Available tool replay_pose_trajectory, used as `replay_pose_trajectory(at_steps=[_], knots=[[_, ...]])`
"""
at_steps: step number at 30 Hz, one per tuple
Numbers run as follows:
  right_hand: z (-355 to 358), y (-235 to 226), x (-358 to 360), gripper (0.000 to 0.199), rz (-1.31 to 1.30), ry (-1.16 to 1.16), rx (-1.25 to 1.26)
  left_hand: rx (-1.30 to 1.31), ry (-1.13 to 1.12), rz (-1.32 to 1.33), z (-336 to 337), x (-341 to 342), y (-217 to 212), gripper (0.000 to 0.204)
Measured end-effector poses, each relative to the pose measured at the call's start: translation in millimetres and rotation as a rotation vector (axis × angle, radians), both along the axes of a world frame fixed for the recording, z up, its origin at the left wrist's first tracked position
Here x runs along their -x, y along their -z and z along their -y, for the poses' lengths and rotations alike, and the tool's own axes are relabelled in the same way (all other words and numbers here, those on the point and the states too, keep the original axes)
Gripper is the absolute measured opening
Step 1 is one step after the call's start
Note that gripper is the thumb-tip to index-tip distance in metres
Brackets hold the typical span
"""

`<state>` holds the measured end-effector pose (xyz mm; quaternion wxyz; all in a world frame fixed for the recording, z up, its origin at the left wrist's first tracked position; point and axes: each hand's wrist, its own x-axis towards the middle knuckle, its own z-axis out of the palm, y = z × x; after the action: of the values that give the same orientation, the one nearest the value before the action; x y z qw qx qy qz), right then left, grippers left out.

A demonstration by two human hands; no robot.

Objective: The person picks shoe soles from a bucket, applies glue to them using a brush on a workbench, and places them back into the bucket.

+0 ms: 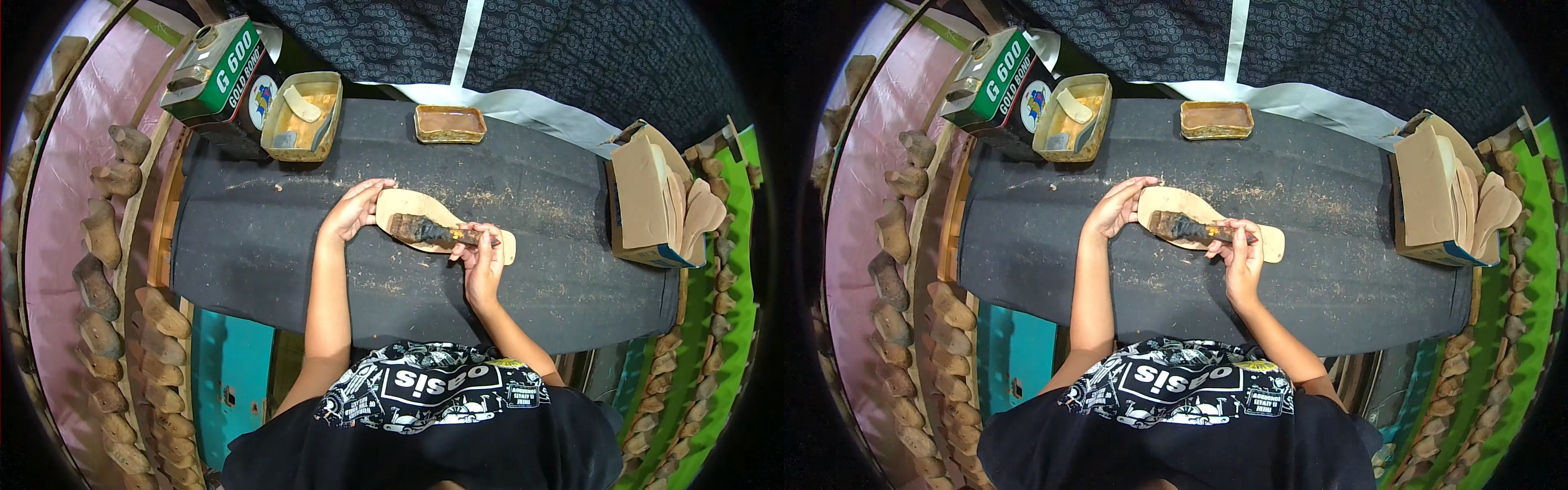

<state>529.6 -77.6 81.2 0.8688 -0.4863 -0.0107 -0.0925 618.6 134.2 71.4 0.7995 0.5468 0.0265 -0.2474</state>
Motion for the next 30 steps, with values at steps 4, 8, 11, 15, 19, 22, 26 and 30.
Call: replay_pose_trajectory(at_steps=[4, 8, 11, 15, 19, 22, 26, 30], knots=[[-3.0, 0.9, -1.0, 0.016, 0.031, -0.032, 0.044, -0.004, -0.002, -0.014, -1.1, 0.3, 0.8, 0.026], [1.8, -0.2, 0.3, 0.016, 0.024, -0.035, 0.049, 0.009, -0.002, -0.011, -0.9, -0.7, 1.6, 0.026], [11.2, -0.7, 4.7, 0.016, 0.027, -0.014, 0.078, 0.023, -0.005, -0.016, -0.4, -1.4, 2.3, 0.026], [38.3, -4.1, 16.2, 0.017, 0.003, 0.034, 0.156, 0.030, -0.004, -0.012, 0.1, -1.9, 1.1, 0.026], [65.1, -4.7, 28.6, 0.018, -0.034, 0.122, 0.191, 0.027, -0.011, -0.014, -0.2, -0.4, -0.7, 0.026], [74.4, -8.6, 34.4, 0.017, -0.030, 0.183, 0.168, 0.029, -0.011, -0.020, -1.3, -0.2, 1.6, 0.026], [67.5, -13.2, 32.8, 0.017, -0.002, 0.194, 0.142, 0.012, -0.013, -0.016, 0.1, 1.2, -3.1, 0.025], [44.1, -11.1, 21.9, 0.017, -0.001, 0.092, 0.122, 0.013, 0.013, 0.011, 1.2, 1.4, -5.9, 0.025]])
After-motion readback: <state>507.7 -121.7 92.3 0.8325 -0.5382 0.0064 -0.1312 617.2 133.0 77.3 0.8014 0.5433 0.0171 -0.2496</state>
